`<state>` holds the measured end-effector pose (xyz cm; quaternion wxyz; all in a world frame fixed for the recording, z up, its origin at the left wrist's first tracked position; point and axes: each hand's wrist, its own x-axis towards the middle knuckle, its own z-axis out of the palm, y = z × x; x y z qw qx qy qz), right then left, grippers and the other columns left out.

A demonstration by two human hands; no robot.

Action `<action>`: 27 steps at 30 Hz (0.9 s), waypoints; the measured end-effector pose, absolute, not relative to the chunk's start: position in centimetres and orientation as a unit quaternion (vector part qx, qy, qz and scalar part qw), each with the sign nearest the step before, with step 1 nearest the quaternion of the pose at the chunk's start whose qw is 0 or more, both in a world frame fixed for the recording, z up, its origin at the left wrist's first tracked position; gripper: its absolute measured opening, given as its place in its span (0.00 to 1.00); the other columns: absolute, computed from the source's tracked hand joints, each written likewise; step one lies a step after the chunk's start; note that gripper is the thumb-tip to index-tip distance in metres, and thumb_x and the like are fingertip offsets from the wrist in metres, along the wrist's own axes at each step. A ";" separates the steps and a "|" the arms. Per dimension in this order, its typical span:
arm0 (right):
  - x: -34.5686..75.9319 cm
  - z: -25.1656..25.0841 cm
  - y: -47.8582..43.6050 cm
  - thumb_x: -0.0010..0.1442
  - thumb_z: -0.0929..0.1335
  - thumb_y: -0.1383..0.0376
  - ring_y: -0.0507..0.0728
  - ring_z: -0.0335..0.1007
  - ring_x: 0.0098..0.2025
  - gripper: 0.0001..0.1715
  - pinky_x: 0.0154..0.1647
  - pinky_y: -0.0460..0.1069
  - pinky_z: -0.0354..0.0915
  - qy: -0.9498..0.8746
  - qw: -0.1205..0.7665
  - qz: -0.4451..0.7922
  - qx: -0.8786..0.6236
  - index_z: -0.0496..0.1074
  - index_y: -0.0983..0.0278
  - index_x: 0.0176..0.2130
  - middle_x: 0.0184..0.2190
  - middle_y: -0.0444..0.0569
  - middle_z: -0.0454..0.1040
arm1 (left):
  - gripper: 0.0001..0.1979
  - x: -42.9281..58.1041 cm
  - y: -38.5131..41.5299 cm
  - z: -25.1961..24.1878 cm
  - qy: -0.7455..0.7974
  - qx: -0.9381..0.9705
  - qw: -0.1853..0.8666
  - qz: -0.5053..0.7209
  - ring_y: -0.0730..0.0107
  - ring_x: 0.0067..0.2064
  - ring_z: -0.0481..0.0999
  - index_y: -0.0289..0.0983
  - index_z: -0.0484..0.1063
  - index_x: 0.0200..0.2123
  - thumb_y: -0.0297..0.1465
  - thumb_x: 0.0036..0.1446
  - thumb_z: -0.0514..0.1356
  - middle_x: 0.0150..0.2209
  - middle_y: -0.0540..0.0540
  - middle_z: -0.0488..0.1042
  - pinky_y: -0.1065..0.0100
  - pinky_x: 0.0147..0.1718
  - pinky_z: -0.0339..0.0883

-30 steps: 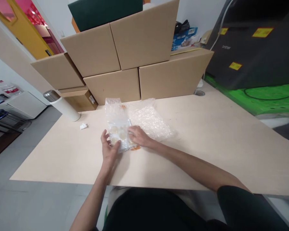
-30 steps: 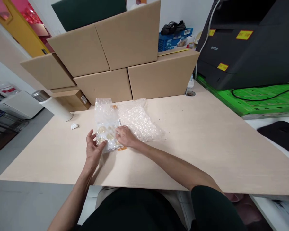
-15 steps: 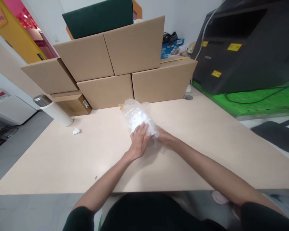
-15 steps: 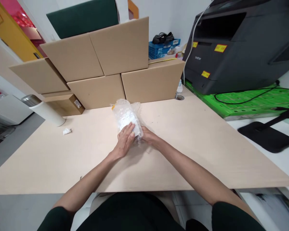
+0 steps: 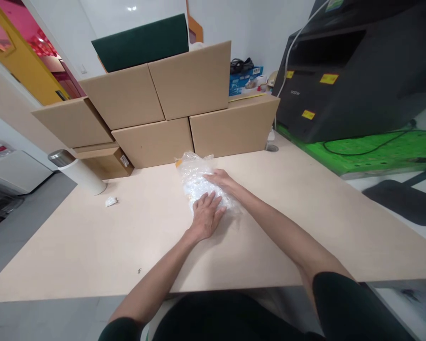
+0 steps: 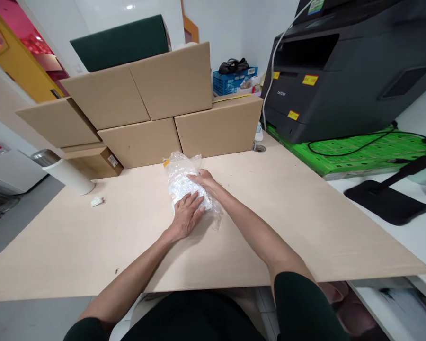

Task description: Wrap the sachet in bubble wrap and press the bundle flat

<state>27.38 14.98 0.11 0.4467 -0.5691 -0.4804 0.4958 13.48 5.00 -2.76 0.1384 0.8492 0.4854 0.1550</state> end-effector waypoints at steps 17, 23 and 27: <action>28.9 5.1 7.4 0.43 0.81 0.62 0.56 0.77 0.35 0.26 0.40 0.51 0.72 -0.499 0.400 0.702 -0.313 0.78 0.64 0.43 0.35 0.48 0.81 | 0.28 6.7 6.9 6.0 0.447 0.839 0.020 0.310 0.43 0.73 0.35 0.46 0.65 0.64 0.50 0.65 0.51 0.72 0.47 0.51 0.39 0.66 0.20; 28.0 6.0 5.2 0.41 0.81 0.59 0.54 0.75 0.30 0.22 0.34 0.50 0.70 -0.464 0.481 0.673 -0.317 0.78 0.65 0.35 0.30 0.46 0.79 | 0.39 4.4 6.4 6.3 0.316 0.719 0.530 0.320 0.44 0.67 0.60 0.45 0.65 0.64 0.62 0.59 0.49 0.68 0.42 0.61 0.49 0.63 0.56; 27.1 4.6 6.3 0.39 0.81 0.55 0.55 0.73 0.30 0.24 0.33 0.50 0.69 -0.416 0.529 0.640 -0.371 0.75 0.63 0.33 0.29 0.45 0.78 | 0.44 4.8 5.6 3.9 0.316 0.546 0.676 0.381 0.45 0.62 0.67 0.45 0.66 0.62 0.56 0.45 0.68 0.65 0.40 0.64 0.56 0.55 0.66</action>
